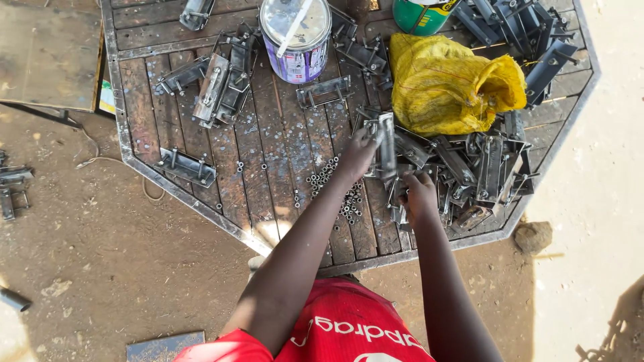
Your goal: Assembling small metal fasteners into a metal component on a workbench
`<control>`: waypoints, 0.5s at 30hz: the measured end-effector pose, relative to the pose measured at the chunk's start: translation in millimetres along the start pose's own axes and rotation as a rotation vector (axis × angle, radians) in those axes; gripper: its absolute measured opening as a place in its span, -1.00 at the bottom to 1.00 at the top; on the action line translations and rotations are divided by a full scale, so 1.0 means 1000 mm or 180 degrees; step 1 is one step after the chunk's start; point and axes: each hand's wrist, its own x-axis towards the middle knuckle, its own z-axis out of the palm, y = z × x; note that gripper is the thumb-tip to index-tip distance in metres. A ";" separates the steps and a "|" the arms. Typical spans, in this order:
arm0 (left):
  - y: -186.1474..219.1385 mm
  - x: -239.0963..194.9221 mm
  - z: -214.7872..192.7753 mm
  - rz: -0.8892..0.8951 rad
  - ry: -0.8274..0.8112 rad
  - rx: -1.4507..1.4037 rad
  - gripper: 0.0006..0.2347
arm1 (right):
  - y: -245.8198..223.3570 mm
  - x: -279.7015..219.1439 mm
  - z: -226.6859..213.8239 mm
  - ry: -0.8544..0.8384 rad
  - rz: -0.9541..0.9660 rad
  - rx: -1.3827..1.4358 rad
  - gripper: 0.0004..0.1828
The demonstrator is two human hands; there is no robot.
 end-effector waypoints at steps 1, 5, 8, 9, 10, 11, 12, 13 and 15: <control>-0.013 0.011 -0.004 0.0002 -0.0001 -0.0013 -0.18 | 0.000 -0.003 0.001 0.0002 -0.0005 -0.0013 -0.83; -0.067 0.020 -0.051 -0.0081 0.0875 0.0124 -0.49 | 0.007 -0.023 0.026 -0.0182 0.0378 -0.0209 -0.80; -0.219 0.055 -0.130 0.0056 0.1593 0.1645 -0.73 | 0.038 -0.014 0.047 -0.0614 0.0638 -0.0615 -0.75; -0.262 0.093 -0.162 0.0203 0.1649 0.3273 -0.81 | 0.055 -0.007 0.055 -0.0812 0.0734 -0.0692 -0.75; -0.271 0.082 -0.183 0.0140 0.1706 0.3267 -0.81 | 0.071 0.005 0.062 -0.0881 0.0759 -0.0725 -0.75; -0.280 0.070 -0.203 -0.0363 0.2398 0.1590 -0.69 | 0.088 0.016 0.068 -0.1065 0.0637 -0.0922 -0.74; -0.287 0.059 -0.221 -0.0794 0.2962 -0.0146 -0.56 | 0.103 0.027 0.074 -0.1232 0.0507 -0.1115 -0.73; -0.253 0.027 -0.223 -0.0819 0.3017 -0.0166 -0.56 | 0.084 0.014 0.085 -0.1286 0.0523 -0.1145 -0.73; -0.180 -0.033 -0.226 -0.0924 0.4091 -0.0104 -0.72 | 0.046 -0.011 0.106 -0.1387 0.0435 -0.2393 -0.45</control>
